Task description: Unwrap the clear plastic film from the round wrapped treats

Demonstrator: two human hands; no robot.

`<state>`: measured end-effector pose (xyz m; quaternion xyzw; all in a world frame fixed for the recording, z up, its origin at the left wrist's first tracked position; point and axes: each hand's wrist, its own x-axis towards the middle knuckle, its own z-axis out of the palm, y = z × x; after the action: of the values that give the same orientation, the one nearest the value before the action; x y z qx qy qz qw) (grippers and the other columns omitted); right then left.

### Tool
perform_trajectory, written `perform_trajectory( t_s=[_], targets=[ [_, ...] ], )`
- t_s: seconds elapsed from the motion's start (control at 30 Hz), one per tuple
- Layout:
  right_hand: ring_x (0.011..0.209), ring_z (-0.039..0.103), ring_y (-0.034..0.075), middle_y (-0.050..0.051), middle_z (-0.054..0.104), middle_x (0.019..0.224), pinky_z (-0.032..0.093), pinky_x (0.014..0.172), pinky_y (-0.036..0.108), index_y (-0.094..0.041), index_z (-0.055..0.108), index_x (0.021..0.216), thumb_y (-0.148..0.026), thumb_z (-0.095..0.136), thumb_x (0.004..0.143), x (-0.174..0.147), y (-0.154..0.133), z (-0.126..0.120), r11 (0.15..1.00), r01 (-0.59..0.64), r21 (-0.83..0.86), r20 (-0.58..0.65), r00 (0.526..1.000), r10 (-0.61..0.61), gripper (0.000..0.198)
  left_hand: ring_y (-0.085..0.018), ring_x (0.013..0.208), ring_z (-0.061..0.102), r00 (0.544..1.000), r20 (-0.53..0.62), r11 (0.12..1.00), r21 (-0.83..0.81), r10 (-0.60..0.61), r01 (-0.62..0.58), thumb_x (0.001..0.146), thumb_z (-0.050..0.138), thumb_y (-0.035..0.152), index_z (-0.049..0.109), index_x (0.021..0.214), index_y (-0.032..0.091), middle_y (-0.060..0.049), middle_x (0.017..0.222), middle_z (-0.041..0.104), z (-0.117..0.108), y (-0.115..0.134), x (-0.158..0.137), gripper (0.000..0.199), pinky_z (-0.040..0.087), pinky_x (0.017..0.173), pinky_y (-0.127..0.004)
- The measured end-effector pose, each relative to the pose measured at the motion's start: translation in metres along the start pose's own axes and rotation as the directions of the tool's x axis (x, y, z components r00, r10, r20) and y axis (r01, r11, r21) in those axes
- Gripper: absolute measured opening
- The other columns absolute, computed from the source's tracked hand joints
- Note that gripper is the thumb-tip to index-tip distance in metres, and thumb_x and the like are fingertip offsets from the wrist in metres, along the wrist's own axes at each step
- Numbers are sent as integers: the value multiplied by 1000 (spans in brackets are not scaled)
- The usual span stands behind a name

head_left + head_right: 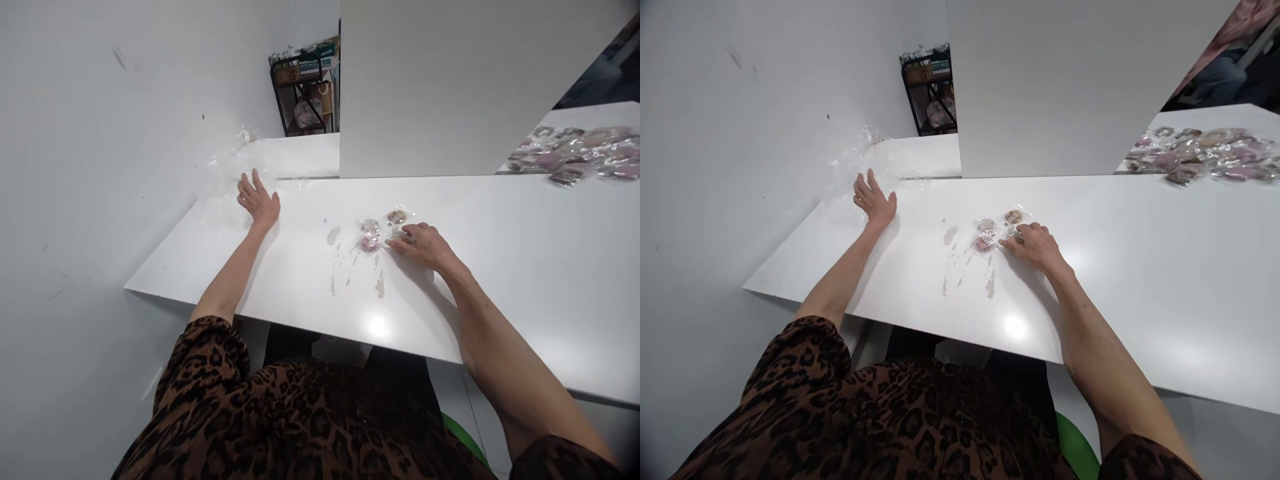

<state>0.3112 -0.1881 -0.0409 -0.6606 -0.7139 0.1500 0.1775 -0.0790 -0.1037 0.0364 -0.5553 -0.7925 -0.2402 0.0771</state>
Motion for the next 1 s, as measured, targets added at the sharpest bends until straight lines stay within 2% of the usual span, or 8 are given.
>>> perform_trajectory(
  t_s=[0.07, 0.17, 0.27, 0.37, 0.63, 0.73, 0.87, 1.0],
  targets=[
    [116, 58, 39, 20, 66, 119, 50, 92, 47, -18, 67, 115, -66, 65, 85, 0, -1, 0, 1000, -21, -1, 8, 1000, 21, 56, -38, 161, 11, 980, 21, 980, -31, 200, -199, 98, 54, 45, 27, 166, 23, -14, 176, 17, 1, 21, -40, 77, 17, 126, -55],
    [110, 61, 36, 19, 67, 116, 51, 88, 44, -17, 67, 117, -62, 70, 82, 1, 0, -1, 997, -68, 35, 36, 997, 67, 57, -38, 156, 20, 884, 189, 901, -167, 427, -400, 99, 52, 49, 44, 158, 26, -11, 168, 36, 8, 53, -93, 64, 20, 125, -53],
    [99, 64, 31, 16, 69, 110, 51, 82, 40, -18, 67, 115, -58, 76, 76, 1, -1, -5, 987, -130, 96, 52, 991, 125, 56, -38, 148, 31, 771, 345, 840, -313, 536, -444, 99, 48, 62, 56, 148, 23, -15, 157, 48, 17, 84, -127, 64, 24, 122, -51],
    [87, 64, 25, 10, 69, 99, 49, 72, 35, -19, 66, 102, -56, 84, 67, 0, -4, -12, 968, -183, 174, 74, 982, 172, 54, -38, 141, 37, 714, 416, 825, -339, 563, -453, 96, 49, 66, 62, 137, 19, -18, 145, 54, 22, 110, -144, 64, 26, 119, -51],
    [66, 56, 15, -2, 61, 66, 39, 59, 28, -21, 54, 75, -45, 95, 56, -3, -6, -20, 850, -246, 466, 133, 969, 208, 51, -30, 125, 48, 734, 492, 884, -268, 468, -383, 96, 56, 58, 64, 113, 23, -10, 128, 61, 27, 132, -166, 40, 37, 108, -42],
    [65, 59, 15, -1, 62, 65, 42, 60, 27, -21, 53, 74, -45, 95, 57, 4, -2, -20, 729, -143, 669, -21, 977, 210, 51, -28, 123, 51, 739, 472, 873, -336, 481, -353, 99, 54, 49, 62, 111, 23, -9, 126, 63, 30, 130, -174, 29, 38, 107, -40],
    [66, 63, 15, -1, 62, 66, 49, 65, 29, -22, 49, 75, -44, 93, 60, 29, 2, -23, 573, 20, 819, -237, 922, 306, 51, -27, 122, 52, 736, 433, 845, -386, 521, -371, 100, 54, 45, 61, 110, 22, -8, 125, 64, 34, 127, -179, 25, 39, 107, -40],
    [67, 59, 15, -2, 57, 65, 49, 66, 30, -23, 47, 71, -44, 92, 62, 62, -1, -23, 657, -62, 752, -205, 924, 322, 51, -28, 122, 51, 729, 428, 834, -404, 535, -375, 101, 54, 45, 61, 111, 22, -8, 126, 64, 36, 126, -177, 26, 39, 107, -40]
  ],
)
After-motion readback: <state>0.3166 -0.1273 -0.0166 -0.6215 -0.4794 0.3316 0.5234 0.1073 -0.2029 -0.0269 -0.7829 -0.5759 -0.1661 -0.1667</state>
